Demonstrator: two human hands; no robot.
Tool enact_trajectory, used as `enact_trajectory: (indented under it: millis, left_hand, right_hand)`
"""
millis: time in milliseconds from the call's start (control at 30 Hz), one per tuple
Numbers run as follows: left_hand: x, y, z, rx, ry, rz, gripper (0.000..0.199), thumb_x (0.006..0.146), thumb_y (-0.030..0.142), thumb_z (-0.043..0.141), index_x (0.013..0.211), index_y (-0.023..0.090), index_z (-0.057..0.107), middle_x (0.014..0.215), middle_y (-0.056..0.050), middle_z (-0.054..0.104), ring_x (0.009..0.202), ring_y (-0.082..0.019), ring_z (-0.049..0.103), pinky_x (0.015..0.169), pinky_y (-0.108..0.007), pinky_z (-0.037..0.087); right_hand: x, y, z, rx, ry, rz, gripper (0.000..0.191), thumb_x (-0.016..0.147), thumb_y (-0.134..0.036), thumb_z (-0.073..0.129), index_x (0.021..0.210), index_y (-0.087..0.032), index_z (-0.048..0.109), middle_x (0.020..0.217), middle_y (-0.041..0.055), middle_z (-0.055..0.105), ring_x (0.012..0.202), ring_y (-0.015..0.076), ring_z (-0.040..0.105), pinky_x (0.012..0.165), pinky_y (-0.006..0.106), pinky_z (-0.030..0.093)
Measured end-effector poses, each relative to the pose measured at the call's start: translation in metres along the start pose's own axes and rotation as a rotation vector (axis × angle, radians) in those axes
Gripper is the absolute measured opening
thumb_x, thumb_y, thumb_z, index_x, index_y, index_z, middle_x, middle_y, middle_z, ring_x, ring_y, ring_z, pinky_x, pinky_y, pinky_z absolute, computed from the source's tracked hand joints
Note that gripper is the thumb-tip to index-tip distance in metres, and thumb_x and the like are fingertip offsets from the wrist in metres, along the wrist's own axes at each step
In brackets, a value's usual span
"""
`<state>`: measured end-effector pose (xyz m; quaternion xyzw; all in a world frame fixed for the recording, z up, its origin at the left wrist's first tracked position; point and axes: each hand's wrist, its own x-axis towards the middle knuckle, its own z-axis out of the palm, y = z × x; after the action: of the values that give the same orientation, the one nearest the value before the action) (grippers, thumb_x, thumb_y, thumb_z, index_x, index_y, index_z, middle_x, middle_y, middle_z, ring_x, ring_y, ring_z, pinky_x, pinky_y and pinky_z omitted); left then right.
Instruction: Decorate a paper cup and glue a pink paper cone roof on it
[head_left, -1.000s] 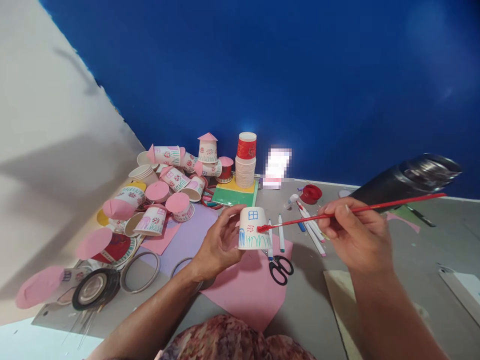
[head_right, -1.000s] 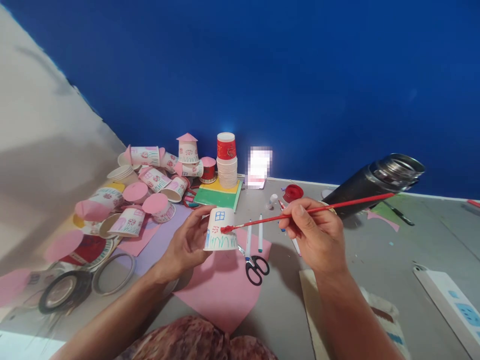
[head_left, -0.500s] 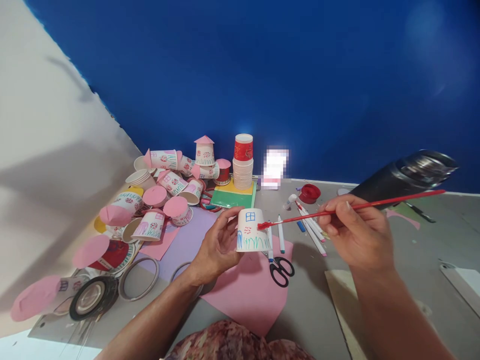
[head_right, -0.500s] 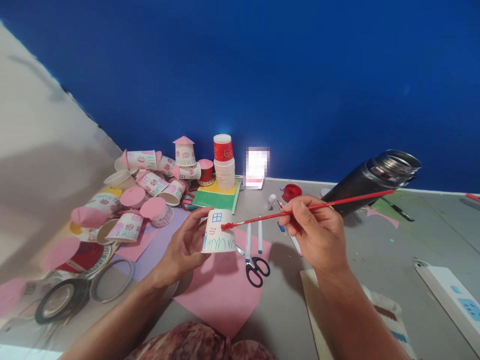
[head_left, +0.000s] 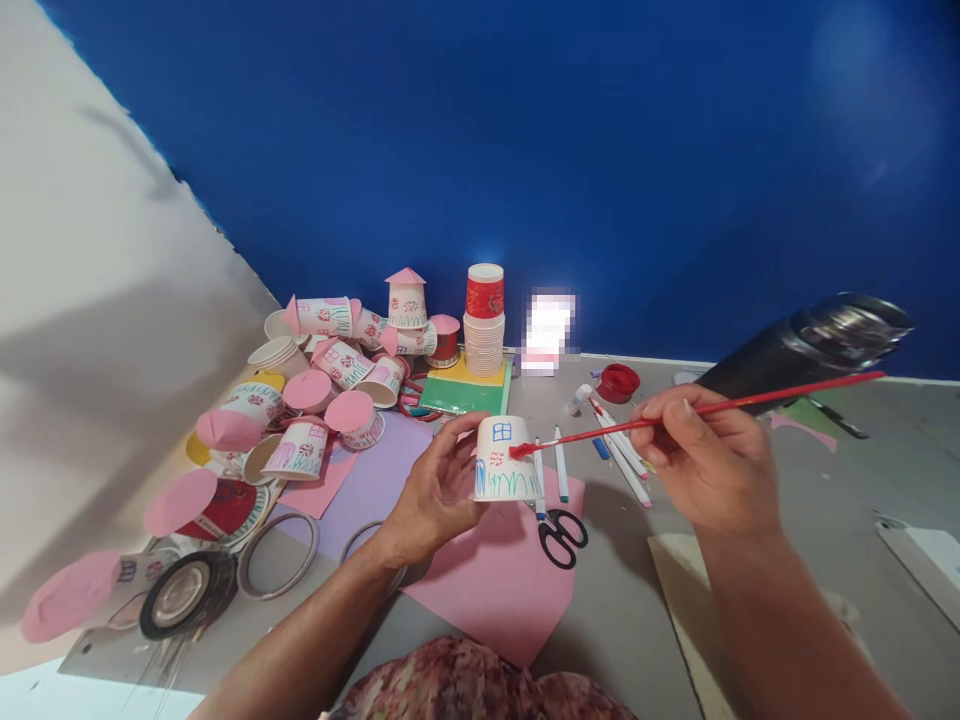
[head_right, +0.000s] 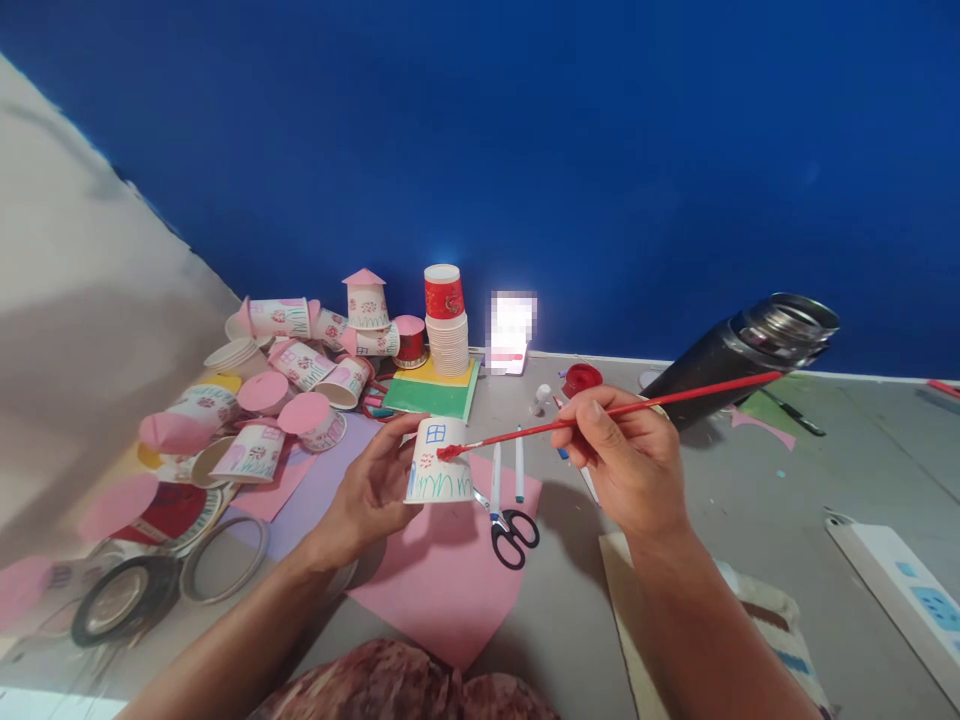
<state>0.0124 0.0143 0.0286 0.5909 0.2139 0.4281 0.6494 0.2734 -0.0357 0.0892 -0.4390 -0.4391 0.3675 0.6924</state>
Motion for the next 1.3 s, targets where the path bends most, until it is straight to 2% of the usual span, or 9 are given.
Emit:
enact_trajectory:
  millis: [233, 400, 600, 767, 967, 1300]
  left_hand:
    - [-0.0005, 0.0016, 0.0011, -0.004, 0.006, -0.018, 0.066, 0.079, 0.021, 0.082, 0.138, 0.027, 0.054, 0.138, -0.013, 0.061, 0.132, -0.029, 0.06, 0.11, -0.043, 0.049]
    - [-0.0003, -0.0009, 0.0018, -0.014, 0.003, -0.013, 0.065, 0.079, 0.019, 0.081, 0.138, 0.027, 0.053, 0.138, -0.013, 0.062, 0.133, -0.029, 0.06, 0.109, -0.043, 0.049]
    - [-0.0008, -0.0017, 0.0017, -0.017, -0.013, -0.015, 0.068, 0.077, 0.02, 0.083, 0.138, 0.027, 0.053, 0.141, -0.013, 0.061, 0.134, -0.03, 0.059, 0.11, -0.043, 0.049]
    - [-0.001, -0.0043, 0.0, -0.01, -0.012, 0.012, 0.068, 0.078, 0.02, 0.083, 0.138, 0.028, 0.054, 0.141, -0.012, 0.061, 0.133, -0.029, 0.06, 0.109, -0.042, 0.05]
    - [-0.001, -0.0023, 0.0002, -0.023, -0.022, 0.001, 0.067, 0.079, 0.016, 0.081, 0.14, 0.027, 0.054, 0.143, -0.013, 0.059, 0.135, -0.03, 0.058, 0.111, -0.042, 0.048]
    - [-0.0018, -0.0005, 0.0006, -0.063, -0.025, -0.015, 0.069, 0.077, 0.015, 0.082, 0.139, 0.028, 0.054, 0.142, -0.012, 0.06, 0.137, -0.031, 0.057, 0.11, -0.04, 0.048]
  right_hand:
    - [0.0004, -0.0003, 0.0005, -0.003, 0.024, -0.014, 0.026, 0.082, -0.046, 0.085, 0.075, -0.023, 0.077, 0.06, 0.0022, 0.069, 0.046, 0.0112, 0.052, 0.039, 0.025, 0.038]
    - [-0.0004, -0.0019, -0.0001, -0.017, -0.011, -0.006, 0.026, 0.08, -0.047, 0.086, 0.075, -0.023, 0.078, 0.061, 0.0026, 0.07, 0.047, 0.012, 0.055, 0.039, 0.024, 0.038]
    - [-0.0013, -0.0057, -0.0008, -0.019, 0.036, -0.04, 0.027, 0.08, -0.048, 0.087, 0.075, -0.022, 0.077, 0.058, 0.0015, 0.069, 0.044, 0.01, 0.052, 0.039, 0.023, 0.039]
    - [-0.002, -0.0057, -0.0018, -0.027, 0.005, -0.012, 0.026, 0.081, -0.046, 0.086, 0.075, -0.022, 0.078, 0.06, 0.0027, 0.07, 0.046, 0.0107, 0.055, 0.04, 0.023, 0.039]
    - [-0.0012, -0.0062, -0.0053, -0.03, 0.016, -0.067, 0.026, 0.082, -0.046, 0.086, 0.076, -0.022, 0.078, 0.059, 0.0019, 0.07, 0.044, 0.0096, 0.052, 0.04, 0.022, 0.038]
    - [-0.0006, -0.0096, -0.008, -0.03, -0.004, -0.08, 0.022, 0.082, -0.045, 0.086, 0.077, -0.024, 0.08, 0.06, 0.0027, 0.072, 0.049, 0.0111, 0.057, 0.04, 0.021, 0.039]
